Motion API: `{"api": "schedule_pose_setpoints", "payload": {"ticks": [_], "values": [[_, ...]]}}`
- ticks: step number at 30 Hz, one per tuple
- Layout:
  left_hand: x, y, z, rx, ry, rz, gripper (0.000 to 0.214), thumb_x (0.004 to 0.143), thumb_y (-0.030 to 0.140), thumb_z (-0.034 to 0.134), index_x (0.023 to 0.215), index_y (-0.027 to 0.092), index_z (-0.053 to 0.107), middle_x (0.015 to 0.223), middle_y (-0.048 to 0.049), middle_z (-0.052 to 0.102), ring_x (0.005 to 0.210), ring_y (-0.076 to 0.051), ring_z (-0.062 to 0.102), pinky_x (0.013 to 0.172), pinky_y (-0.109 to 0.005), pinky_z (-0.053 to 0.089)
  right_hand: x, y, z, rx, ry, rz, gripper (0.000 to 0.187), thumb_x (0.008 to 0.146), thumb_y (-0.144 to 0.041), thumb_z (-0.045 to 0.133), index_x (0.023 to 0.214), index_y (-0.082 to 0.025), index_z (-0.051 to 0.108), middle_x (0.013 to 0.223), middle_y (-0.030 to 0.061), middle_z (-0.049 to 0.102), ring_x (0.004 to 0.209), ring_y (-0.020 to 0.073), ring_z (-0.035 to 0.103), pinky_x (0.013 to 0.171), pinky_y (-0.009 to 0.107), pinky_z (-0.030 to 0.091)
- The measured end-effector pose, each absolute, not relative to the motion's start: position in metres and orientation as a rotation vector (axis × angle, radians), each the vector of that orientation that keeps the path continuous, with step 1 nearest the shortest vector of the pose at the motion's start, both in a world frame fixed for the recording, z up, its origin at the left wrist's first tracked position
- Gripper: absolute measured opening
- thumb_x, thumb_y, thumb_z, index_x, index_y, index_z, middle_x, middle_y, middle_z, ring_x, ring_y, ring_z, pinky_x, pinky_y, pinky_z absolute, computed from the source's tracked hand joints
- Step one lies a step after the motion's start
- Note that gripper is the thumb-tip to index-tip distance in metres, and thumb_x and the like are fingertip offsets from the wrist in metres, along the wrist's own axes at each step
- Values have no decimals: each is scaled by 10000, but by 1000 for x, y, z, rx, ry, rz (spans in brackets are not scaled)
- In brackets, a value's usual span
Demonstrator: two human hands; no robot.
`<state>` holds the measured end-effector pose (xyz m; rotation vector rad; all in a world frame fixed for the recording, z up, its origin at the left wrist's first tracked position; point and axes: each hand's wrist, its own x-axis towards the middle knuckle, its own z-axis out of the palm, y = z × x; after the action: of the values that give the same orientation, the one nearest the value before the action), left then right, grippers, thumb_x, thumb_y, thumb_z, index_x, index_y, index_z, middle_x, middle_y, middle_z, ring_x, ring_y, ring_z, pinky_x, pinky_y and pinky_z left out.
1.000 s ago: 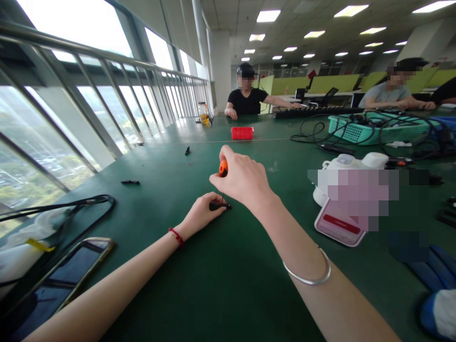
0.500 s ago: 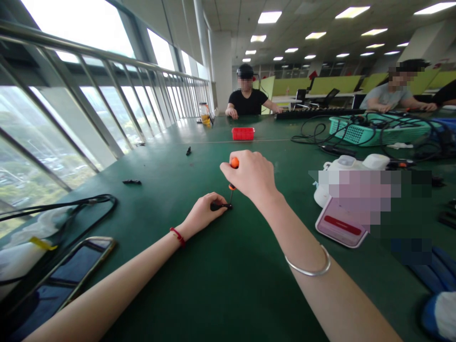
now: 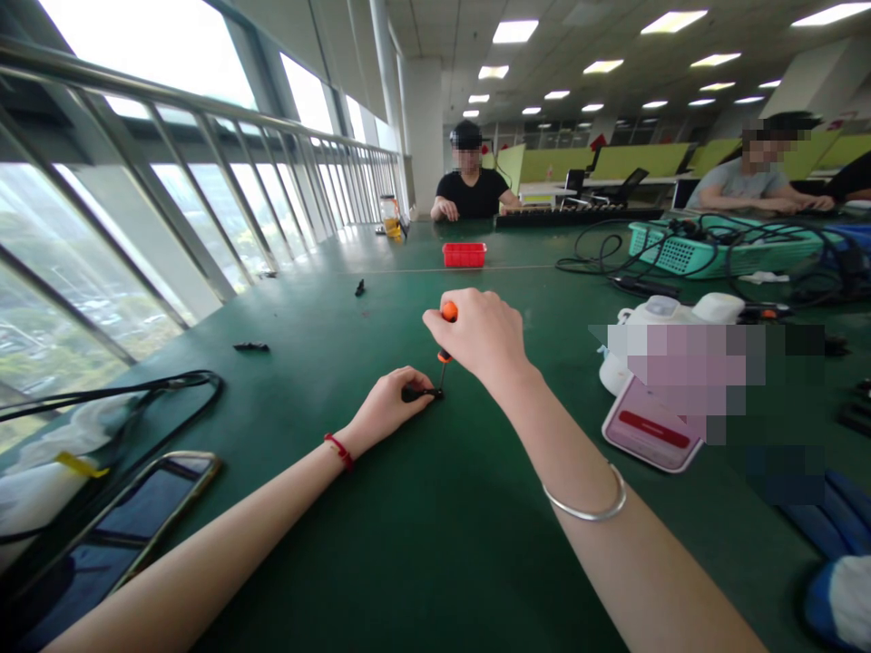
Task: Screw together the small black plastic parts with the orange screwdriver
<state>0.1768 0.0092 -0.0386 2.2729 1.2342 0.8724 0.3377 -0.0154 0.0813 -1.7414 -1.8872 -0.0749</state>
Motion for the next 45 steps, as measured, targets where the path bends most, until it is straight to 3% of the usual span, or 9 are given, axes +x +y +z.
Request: {"api": "schedule_pose_setpoints", "payload": {"ticks": [8, 14, 19, 24, 28, 34, 39, 43, 45], "values": [[177, 8, -36, 2285, 1249, 846, 105, 733, 198, 588, 825, 163, 626, 836, -36, 635, 784, -163, 585, 726, -279, 478, 343, -17, 85, -1740, -1955, -6, 204, 735, -374, 479, 878, -257, 565, 699, -10, 609, 580, 158, 489, 508, 247, 270], [177, 8, -37, 2289, 1250, 847, 103, 735, 203, 590, 822, 165, 629, 840, -35, 633, 785, -164, 583, 725, -282, 476, 344, -19, 88, -1777, -1986, -25, 374, 835, -463, 325, 668, -236, 571, 638, 15, 590, 570, 163, 486, 517, 262, 269], [177, 8, -36, 2290, 1246, 842, 109, 737, 207, 590, 828, 165, 630, 839, -35, 629, 782, -164, 579, 723, -279, 474, 344, -21, 89, -1778, -2010, -46, 212, 743, -401, 473, 859, -252, 568, 709, 4, 612, 569, 157, 488, 522, 254, 270], [176, 8, -37, 2292, 1249, 848, 102, 736, 205, 589, 822, 167, 628, 838, -32, 628, 783, -162, 579, 729, -278, 474, 344, -23, 91, -1811, -2045, -64, 324, 827, -457, 345, 718, -248, 568, 663, 17, 600, 579, 172, 496, 520, 263, 268], [176, 8, -38, 2297, 1244, 849, 102, 734, 202, 592, 821, 165, 630, 834, -33, 629, 776, -161, 581, 718, -276, 477, 344, -24, 91, -1784, -2045, -85, 187, 754, -384, 452, 831, -265, 575, 716, 8, 620, 588, 173, 504, 510, 257, 270], [176, 9, -38, 2296, 1250, 859, 98, 733, 205, 598, 817, 168, 630, 830, -32, 631, 776, -161, 584, 718, -277, 478, 345, -24, 92, -1801, -2045, -60, 370, 834, -461, 345, 695, -244, 610, 648, 29, 612, 597, 181, 524, 518, 270, 280], [177, 8, -37, 2295, 1253, 850, 104, 731, 199, 589, 821, 169, 630, 829, -32, 630, 774, -160, 584, 710, -273, 476, 345, -25, 93, -1784, -2026, -67, 242, 751, -411, 482, 873, -272, 637, 761, 17, 653, 633, 186, 551, 516, 259, 293], [177, 7, -37, 2299, 1252, 850, 103, 735, 207, 585, 820, 172, 630, 836, -31, 632, 774, -159, 583, 714, -273, 475, 346, -24, 92, -1795, -2028, 3, 398, 834, -471, 352, 695, -238, 643, 668, 34, 634, 608, 187, 551, 517, 267, 295], [177, 7, -36, 2298, 1257, 843, 102, 735, 208, 586, 819, 171, 631, 834, -31, 633, 774, -159, 583, 714, -274, 475, 346, -23, 92, -1778, -2037, 11, 342, 827, -420, 371, 708, -241, 638, 676, 23, 636, 616, 179, 549, 527, 263, 297]]}}
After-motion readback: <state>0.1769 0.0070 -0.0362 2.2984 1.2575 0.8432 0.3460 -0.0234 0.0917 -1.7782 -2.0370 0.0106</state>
